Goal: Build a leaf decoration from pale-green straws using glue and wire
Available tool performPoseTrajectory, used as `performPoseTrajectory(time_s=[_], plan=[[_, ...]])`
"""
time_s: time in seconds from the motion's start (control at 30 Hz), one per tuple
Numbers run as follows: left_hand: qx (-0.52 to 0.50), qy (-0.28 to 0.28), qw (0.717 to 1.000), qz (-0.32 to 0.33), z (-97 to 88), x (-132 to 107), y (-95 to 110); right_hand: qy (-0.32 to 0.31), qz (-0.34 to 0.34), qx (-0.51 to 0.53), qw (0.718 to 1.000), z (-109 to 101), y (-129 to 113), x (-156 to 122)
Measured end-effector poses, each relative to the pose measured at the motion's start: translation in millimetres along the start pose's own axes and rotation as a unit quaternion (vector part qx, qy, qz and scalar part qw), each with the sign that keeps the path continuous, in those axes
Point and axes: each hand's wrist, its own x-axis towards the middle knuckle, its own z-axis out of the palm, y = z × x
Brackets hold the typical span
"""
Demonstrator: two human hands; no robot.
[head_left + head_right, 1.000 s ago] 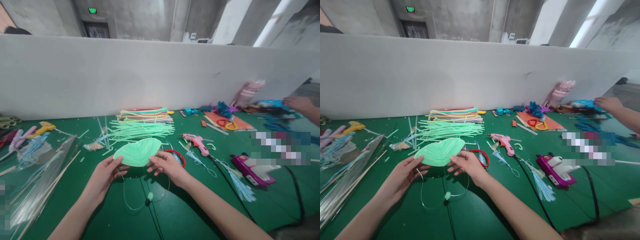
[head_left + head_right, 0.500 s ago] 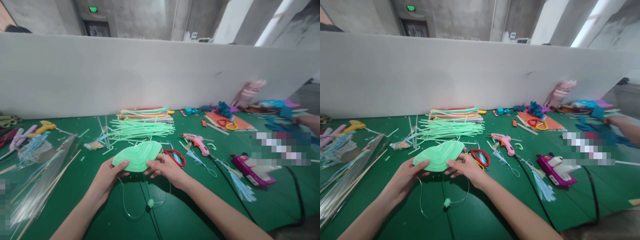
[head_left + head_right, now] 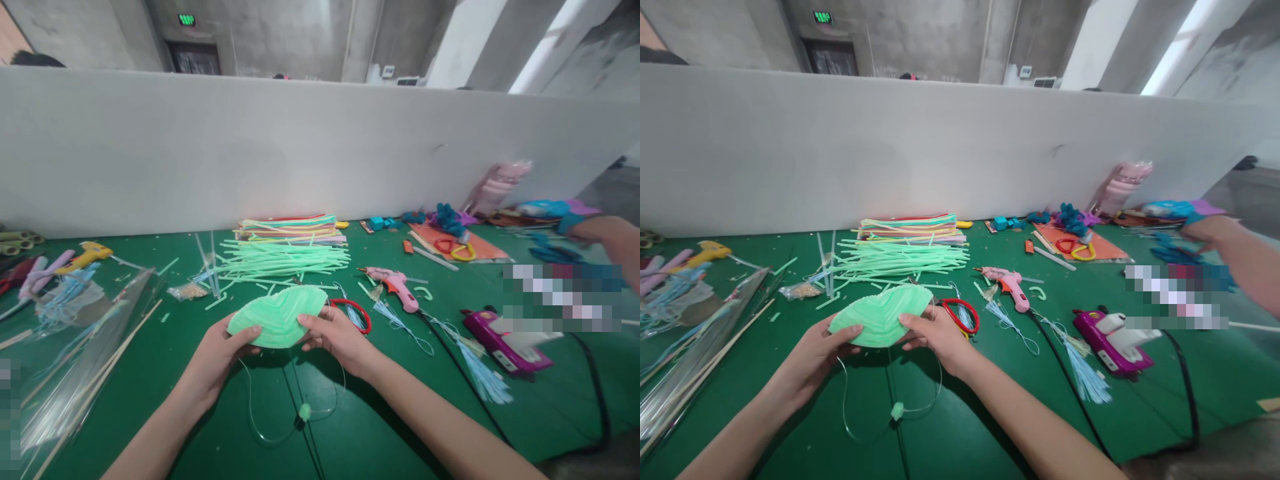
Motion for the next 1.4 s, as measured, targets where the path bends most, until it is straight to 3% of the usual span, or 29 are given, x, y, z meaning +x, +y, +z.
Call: performPoseTrajectory(time_s=[0.2,0.77,1.07,1.4], plan=[[-0.02,0.001,0.999,-0.039,0.1,1,-2,0.002,-0.004,0.003,1.0,1,0,0],[-0.034,-0.028,0.998,-0.043,-0.3,1,-2,-0.018,0.004,0.03,0.999,3,7,3],[-0.084,-0.088,0.991,-0.047,-6.0,5,-7,0.004,0.073,0.131,0.989,2,3,7],[-0.15,-0.11,0.982,-0.035,-2.3,5,-5,0.005,0.131,0.22,0.967,4,-5,6]])
